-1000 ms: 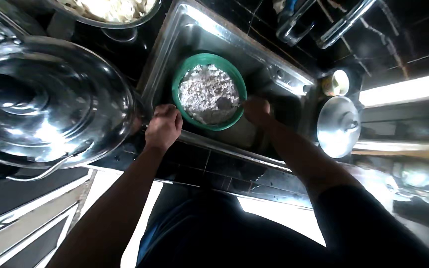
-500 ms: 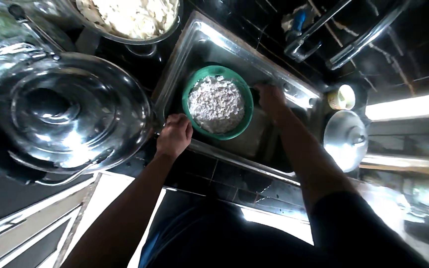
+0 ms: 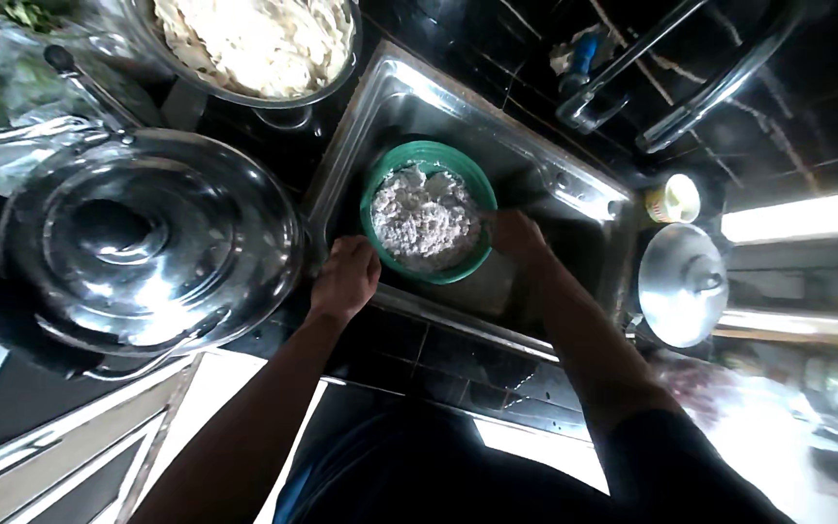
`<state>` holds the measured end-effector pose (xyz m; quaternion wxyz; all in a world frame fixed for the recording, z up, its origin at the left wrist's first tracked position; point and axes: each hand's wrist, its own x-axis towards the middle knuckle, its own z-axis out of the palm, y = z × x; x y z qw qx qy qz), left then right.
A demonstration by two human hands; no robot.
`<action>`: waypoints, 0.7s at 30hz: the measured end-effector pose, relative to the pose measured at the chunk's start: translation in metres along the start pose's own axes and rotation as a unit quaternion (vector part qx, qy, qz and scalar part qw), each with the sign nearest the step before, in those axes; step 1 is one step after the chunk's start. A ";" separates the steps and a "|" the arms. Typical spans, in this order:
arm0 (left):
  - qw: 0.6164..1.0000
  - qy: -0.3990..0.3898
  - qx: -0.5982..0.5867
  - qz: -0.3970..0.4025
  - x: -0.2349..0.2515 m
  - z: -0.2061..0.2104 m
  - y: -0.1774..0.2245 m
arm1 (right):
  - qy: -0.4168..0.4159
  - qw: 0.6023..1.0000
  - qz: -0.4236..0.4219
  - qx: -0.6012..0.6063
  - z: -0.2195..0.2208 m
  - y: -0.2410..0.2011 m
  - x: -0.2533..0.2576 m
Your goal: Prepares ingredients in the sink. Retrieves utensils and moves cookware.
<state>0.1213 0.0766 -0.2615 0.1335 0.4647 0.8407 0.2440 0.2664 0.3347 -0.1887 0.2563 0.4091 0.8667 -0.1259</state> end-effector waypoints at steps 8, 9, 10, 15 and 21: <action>0.999 -0.022 0.014 -0.019 -0.001 -0.002 0.001 | -0.020 0.999 0.010 0.039 0.048 -0.068 0.060; 1.000 -0.012 0.010 -0.011 -0.002 -0.002 0.000 | -0.043 0.999 -0.006 0.017 0.055 -0.067 0.055; 1.000 -0.003 0.004 -0.003 -0.002 -0.001 -0.001 | -0.064 0.998 -0.017 -0.013 0.055 -0.063 0.047; 1.000 0.011 -0.015 0.000 -0.001 0.000 0.000 | -0.073 0.991 -0.045 -0.099 -0.009 -0.045 0.000; 0.999 0.033 -0.012 0.006 -0.003 0.003 -0.002 | 0.019 0.999 -0.034 -0.017 -0.012 -0.099 0.013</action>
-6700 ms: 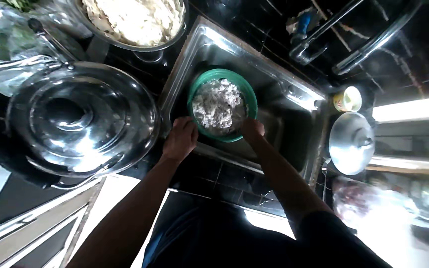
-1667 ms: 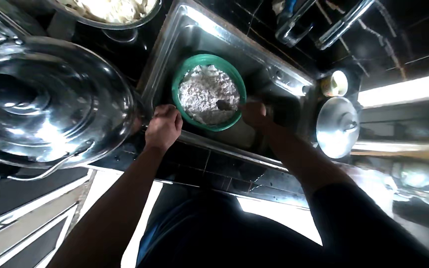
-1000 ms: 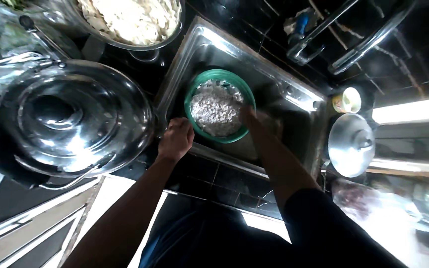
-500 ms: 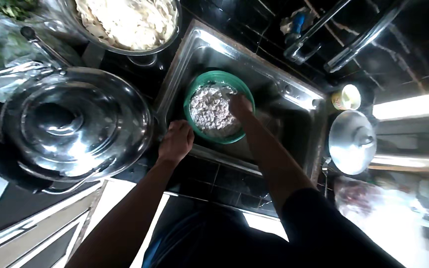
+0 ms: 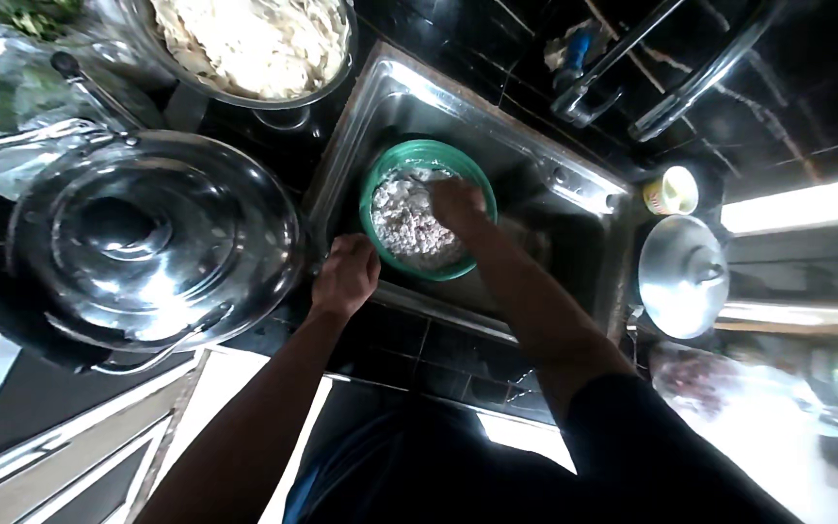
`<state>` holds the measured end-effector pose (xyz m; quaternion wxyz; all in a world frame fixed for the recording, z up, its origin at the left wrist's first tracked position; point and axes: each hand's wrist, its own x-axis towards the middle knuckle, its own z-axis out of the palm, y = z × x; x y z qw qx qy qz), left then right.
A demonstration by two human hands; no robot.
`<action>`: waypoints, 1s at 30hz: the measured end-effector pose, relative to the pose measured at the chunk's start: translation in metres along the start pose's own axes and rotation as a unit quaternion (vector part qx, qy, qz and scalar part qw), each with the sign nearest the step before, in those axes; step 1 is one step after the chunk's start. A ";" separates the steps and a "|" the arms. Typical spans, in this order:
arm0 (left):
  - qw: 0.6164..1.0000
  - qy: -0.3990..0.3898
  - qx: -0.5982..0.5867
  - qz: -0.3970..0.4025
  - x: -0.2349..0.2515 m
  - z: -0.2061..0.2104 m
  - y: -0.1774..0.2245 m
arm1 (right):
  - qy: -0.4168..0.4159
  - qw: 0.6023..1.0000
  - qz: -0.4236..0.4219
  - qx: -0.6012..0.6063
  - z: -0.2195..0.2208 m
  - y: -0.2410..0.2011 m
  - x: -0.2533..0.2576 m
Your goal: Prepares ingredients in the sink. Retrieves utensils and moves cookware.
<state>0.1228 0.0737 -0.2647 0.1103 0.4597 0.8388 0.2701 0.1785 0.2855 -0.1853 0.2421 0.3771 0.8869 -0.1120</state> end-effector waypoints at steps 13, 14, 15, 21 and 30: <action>1.000 0.008 -0.006 0.007 0.001 0.001 -0.002 | -0.064 0.993 -0.019 -0.098 0.000 0.036 -0.033; 1.000 0.009 -0.005 0.007 0.001 0.002 -0.002 | -0.050 0.995 -0.022 -0.088 0.003 0.025 -0.033; 1.000 0.007 -0.005 0.004 0.001 0.002 -0.002 | -0.042 0.996 -0.029 -0.069 0.011 0.014 -0.031; 1.000 -0.015 0.000 -0.007 0.000 0.000 -0.001 | -0.122 0.987 -0.097 -0.047 0.106 0.025 -0.033; 1.000 0.000 0.006 0.012 0.001 0.003 -0.003 | -0.119 0.985 -0.123 0.024 0.032 0.125 -0.048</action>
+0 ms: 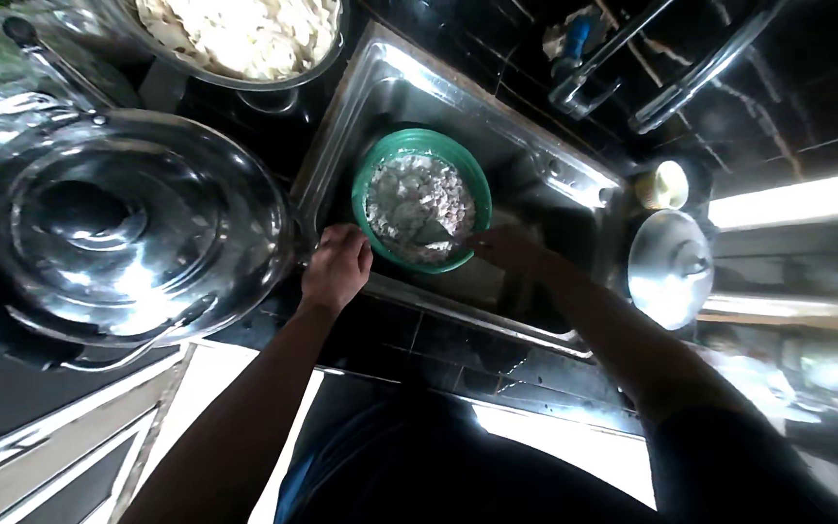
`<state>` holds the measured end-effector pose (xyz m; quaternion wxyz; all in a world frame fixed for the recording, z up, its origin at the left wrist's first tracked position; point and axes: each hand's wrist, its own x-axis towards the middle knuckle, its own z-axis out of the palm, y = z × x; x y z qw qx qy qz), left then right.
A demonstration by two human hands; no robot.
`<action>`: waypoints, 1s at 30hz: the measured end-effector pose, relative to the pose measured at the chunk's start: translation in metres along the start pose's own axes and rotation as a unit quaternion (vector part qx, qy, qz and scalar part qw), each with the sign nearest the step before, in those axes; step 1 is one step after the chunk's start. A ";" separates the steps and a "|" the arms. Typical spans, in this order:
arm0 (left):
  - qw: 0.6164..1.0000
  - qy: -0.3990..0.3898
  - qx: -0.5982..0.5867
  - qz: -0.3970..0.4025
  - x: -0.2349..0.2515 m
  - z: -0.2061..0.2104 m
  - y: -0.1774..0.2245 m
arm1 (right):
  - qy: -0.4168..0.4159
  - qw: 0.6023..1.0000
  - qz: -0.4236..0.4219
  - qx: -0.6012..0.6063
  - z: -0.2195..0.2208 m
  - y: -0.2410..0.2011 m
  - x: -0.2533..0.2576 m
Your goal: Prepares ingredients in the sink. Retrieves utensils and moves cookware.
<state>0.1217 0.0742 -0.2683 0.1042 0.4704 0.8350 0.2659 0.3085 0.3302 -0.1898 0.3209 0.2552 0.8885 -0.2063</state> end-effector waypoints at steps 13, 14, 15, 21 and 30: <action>0.999 -0.021 0.011 -0.024 0.001 -0.004 0.005 | 0.099 0.957 0.237 0.135 0.053 0.016 0.072; 0.999 -0.026 0.010 -0.030 0.002 -0.006 0.007 | 0.089 0.954 0.230 0.172 0.060 0.007 0.072; 0.999 -0.029 0.010 -0.034 0.002 -0.007 0.008 | 0.074 0.954 0.214 0.197 0.063 -0.001 0.070; 1.000 -0.012 0.007 -0.023 0.001 -0.004 0.005 | 0.042 0.980 0.159 0.108 0.034 -0.024 0.028; 1.000 0.006 0.003 -0.009 -0.001 -0.002 0.002 | 0.045 0.959 0.279 -0.010 0.032 -0.012 0.046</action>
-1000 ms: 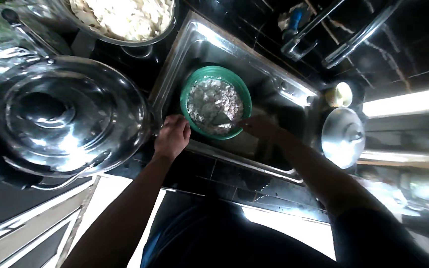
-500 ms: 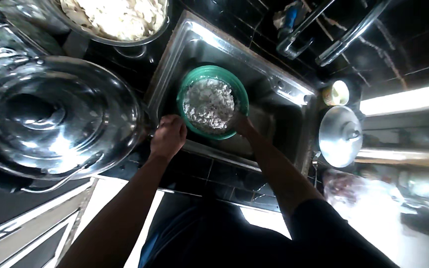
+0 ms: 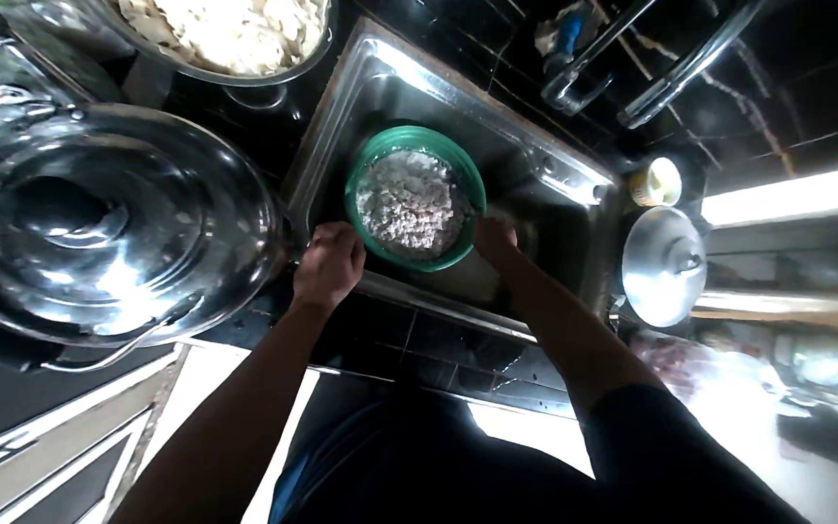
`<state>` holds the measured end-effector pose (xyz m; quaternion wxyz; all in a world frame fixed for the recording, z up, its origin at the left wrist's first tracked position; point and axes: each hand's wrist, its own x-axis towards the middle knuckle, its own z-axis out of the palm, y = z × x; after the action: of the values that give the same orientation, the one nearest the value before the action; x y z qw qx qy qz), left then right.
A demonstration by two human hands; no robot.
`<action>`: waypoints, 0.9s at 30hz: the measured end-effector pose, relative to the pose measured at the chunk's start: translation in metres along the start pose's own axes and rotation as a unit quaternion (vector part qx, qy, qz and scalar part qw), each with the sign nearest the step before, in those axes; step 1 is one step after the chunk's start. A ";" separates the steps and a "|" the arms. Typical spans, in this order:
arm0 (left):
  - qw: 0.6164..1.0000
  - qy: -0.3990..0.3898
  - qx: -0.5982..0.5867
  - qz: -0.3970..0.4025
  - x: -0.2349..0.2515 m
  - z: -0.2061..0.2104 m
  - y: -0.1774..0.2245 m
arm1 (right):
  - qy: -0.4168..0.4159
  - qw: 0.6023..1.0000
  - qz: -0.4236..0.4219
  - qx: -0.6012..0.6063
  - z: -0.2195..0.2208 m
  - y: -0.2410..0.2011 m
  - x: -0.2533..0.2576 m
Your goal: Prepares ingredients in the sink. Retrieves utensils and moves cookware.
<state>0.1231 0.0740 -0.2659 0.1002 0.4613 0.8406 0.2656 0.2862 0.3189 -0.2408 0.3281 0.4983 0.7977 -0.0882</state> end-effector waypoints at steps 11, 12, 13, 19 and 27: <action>0.999 -0.030 -0.013 -0.020 0.003 -0.005 0.003 | -0.191 0.886 -0.068 0.418 0.036 -0.002 0.005; 0.999 -0.034 -0.010 -0.023 0.003 -0.005 0.004 | -0.187 0.875 -0.071 0.441 0.037 -0.004 0.001; 0.999 -0.039 -0.007 -0.026 0.003 -0.006 0.005 | -0.185 0.870 -0.071 0.452 0.033 -0.006 -0.004; 0.998 -0.055 -0.004 -0.040 0.005 -0.008 0.007 | -0.039 0.962 -0.124 0.239 -0.011 -0.014 -0.025; 1.000 -0.021 -0.018 -0.012 0.002 -0.003 0.003 | 0.012 0.999 -0.006 0.035 -0.034 -0.011 -0.019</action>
<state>0.1223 0.0758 -0.2614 0.1288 0.4545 0.8391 0.2698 0.2670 0.3157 -0.2050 0.3001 0.5059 0.8010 -0.1116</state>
